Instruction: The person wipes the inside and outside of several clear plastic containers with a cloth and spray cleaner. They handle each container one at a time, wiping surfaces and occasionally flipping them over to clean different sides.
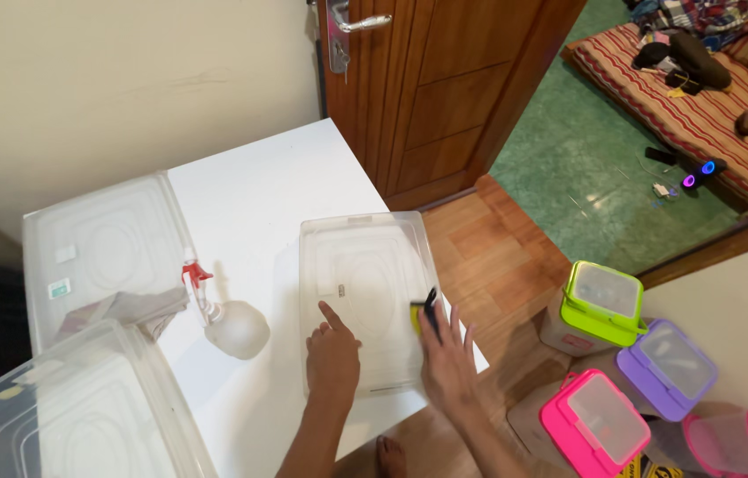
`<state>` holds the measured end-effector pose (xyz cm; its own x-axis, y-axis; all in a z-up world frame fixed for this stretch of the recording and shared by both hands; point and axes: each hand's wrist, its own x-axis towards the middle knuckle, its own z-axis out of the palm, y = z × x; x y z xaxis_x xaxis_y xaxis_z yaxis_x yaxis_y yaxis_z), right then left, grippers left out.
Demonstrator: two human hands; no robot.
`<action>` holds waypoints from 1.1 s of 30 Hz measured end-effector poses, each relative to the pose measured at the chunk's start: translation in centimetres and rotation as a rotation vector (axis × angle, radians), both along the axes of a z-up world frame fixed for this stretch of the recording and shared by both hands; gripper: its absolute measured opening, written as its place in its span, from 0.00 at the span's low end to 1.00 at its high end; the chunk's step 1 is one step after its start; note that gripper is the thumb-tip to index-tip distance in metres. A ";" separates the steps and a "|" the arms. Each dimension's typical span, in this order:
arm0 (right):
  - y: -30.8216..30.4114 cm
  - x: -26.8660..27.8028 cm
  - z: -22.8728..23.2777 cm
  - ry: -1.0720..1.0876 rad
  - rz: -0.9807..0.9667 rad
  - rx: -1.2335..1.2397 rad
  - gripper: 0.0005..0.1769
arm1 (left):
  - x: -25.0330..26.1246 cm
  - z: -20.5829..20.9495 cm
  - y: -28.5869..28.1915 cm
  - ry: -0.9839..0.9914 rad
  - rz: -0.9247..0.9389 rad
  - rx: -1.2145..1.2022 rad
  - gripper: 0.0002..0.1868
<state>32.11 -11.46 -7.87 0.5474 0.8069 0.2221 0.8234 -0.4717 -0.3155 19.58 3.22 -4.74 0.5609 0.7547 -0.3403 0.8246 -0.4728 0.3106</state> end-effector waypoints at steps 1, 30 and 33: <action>0.5 0.8 0.3 0.028 -0.026 0.079 0.29 | -0.1 0.2 0.0 0.018 0.007 -0.095 0.51; -2.0 2.4 1.9 0.170 0.269 0.130 0.28 | 3.8 -3.9 -0.7 0.618 -0.087 0.015 0.55; 2.5 5.5 2.2 0.394 0.101 0.155 0.27 | 3.5 -4.0 -0.8 0.633 -0.097 0.024 0.56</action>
<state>37.59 -8.94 -5.65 0.5344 0.8344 0.1350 0.6655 -0.3169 -0.6758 23.06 2.45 -8.76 0.3228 0.7220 -0.6119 0.7983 -0.5550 -0.2337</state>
